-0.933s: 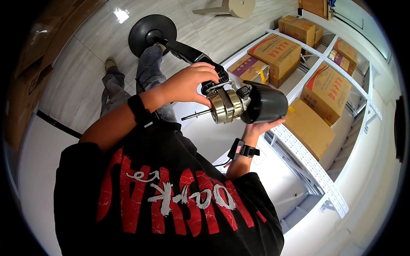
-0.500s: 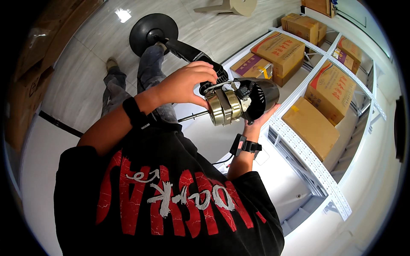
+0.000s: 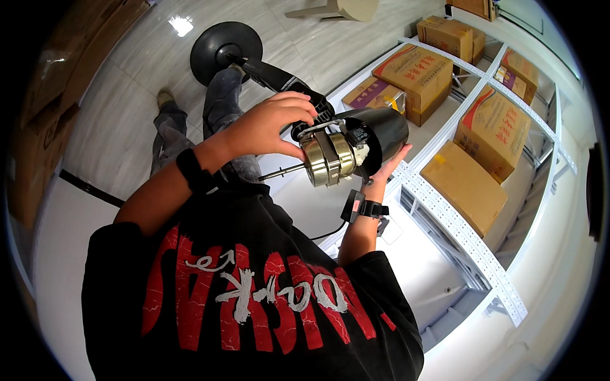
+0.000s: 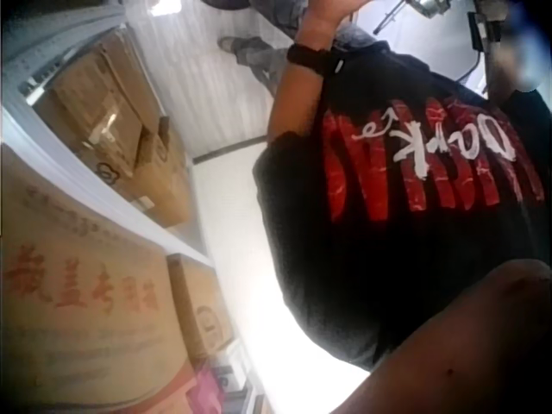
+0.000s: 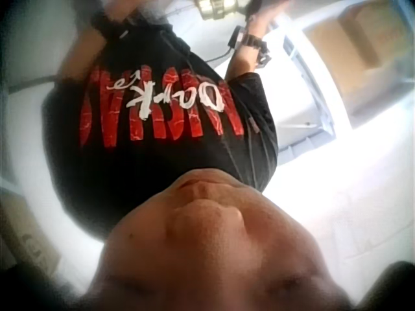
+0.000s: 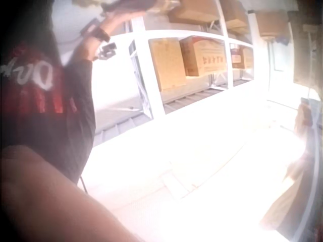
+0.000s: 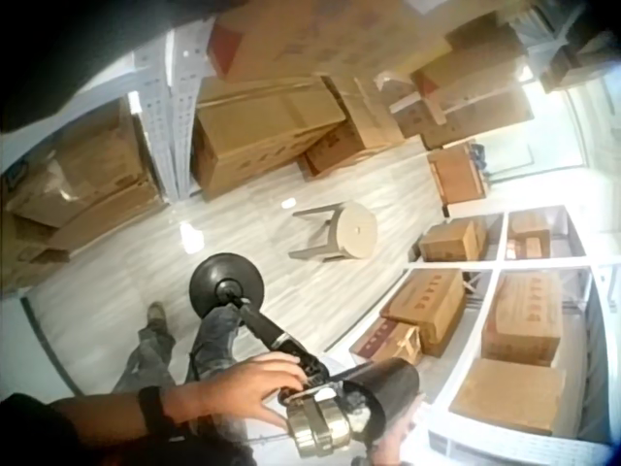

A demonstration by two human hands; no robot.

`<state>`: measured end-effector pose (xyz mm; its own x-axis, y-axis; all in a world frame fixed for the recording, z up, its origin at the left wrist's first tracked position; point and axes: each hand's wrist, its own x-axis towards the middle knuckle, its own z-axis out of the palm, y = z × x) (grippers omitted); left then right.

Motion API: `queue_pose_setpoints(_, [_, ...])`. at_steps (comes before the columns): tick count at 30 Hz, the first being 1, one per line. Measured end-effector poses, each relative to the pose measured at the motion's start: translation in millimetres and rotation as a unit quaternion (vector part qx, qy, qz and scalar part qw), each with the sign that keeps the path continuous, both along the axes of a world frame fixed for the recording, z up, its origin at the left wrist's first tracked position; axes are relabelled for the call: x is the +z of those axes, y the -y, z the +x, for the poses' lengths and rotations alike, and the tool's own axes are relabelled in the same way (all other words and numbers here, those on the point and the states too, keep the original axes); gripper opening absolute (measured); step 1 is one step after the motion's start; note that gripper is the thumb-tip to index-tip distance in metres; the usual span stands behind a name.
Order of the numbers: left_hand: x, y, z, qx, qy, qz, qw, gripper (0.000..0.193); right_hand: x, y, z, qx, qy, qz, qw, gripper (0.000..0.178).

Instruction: The person assembles a standing fan in a storage room. They use a screwdriver to tighten screws on the fan's internal motor housing, then attach the black motor casing and finally secure the fan blade hub to the top of the motor shaft.

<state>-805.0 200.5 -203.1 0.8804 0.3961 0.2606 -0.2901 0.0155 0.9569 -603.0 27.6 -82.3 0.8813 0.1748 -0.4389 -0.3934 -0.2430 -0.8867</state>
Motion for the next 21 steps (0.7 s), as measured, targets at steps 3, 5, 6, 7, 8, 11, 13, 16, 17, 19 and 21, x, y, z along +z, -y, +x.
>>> queue_pose_setpoints(3, [3.0, -1.6, -1.5, -0.008, -0.013, 0.007, 1.0, 0.058, 0.6, -1.6, -6.1, -0.049, -0.01, 0.021, 0.999, 0.079])
queue_pose_setpoints(5, [5.9, -3.8, -0.5, -0.018, -0.018, 0.014, 1.0, 0.057, -4.3, 9.2, 1.5, -0.017, -0.007, 0.025, 1.0, 0.079])
queue_pose_setpoints(6, [7.2, -4.9, 0.4, -0.022, -0.021, 0.018, 0.999, 0.057, -9.2, 18.2, 7.7, -0.002, -0.004, 0.027, 1.0, 0.079])
queue_pose_setpoints(7, [8.1, -6.0, 0.0, -0.028, -0.024, 0.018, 0.999, 0.058, -12.3, 23.7, 10.8, 0.004, -0.02, 0.049, 0.999, 0.078])
queue_pose_setpoints(8, [9.1, -7.1, -0.4, -0.034, -0.027, 0.019, 0.999, 0.058, -15.1, 28.4, 12.8, 0.008, -0.021, 0.053, 0.998, 0.078])
queue_pose_setpoints(11, [14.9, -8.8, -1.0, -0.048, -0.043, 0.033, 0.997, 0.058, -25.3, 38.1, 18.5, 0.009, -0.04, 0.087, 0.995, 0.078])
queue_pose_setpoints(13, [18.5, -11.2, -1.4, -0.06, -0.05, 0.044, 0.996, 0.058, -20.6, 36.6, 6.6, 0.006, -0.054, 0.088, 0.995, 0.079])
queue_pose_setpoints(16, [23.1, -15.9, -1.0, -0.087, -0.063, 0.071, 0.992, 0.055, -23.5, 40.8, -9.6, 0.021, -0.081, 0.108, 0.991, 0.075])
queue_pose_setpoints(17, [27.6, -18.6, 0.5, -0.098, -0.074, 0.089, 0.988, 0.054, -27.4, 42.2, -13.4, 0.008, -0.086, 0.123, 0.989, 0.074])
queue_pose_setpoints(19, [34.7, -22.5, 2.6, -0.123, -0.092, 0.119, 0.981, 0.056, -37.8, 49.3, -14.3, -0.013, -0.084, 0.164, 0.983, 0.072])
queue_pose_setpoints(21, [48.3, -29.8, 4.1, -0.158, -0.104, 0.116, 0.975, 0.062, -47.9, 59.9, -16.2, -0.034, -0.07, 0.215, 0.974, 0.068])
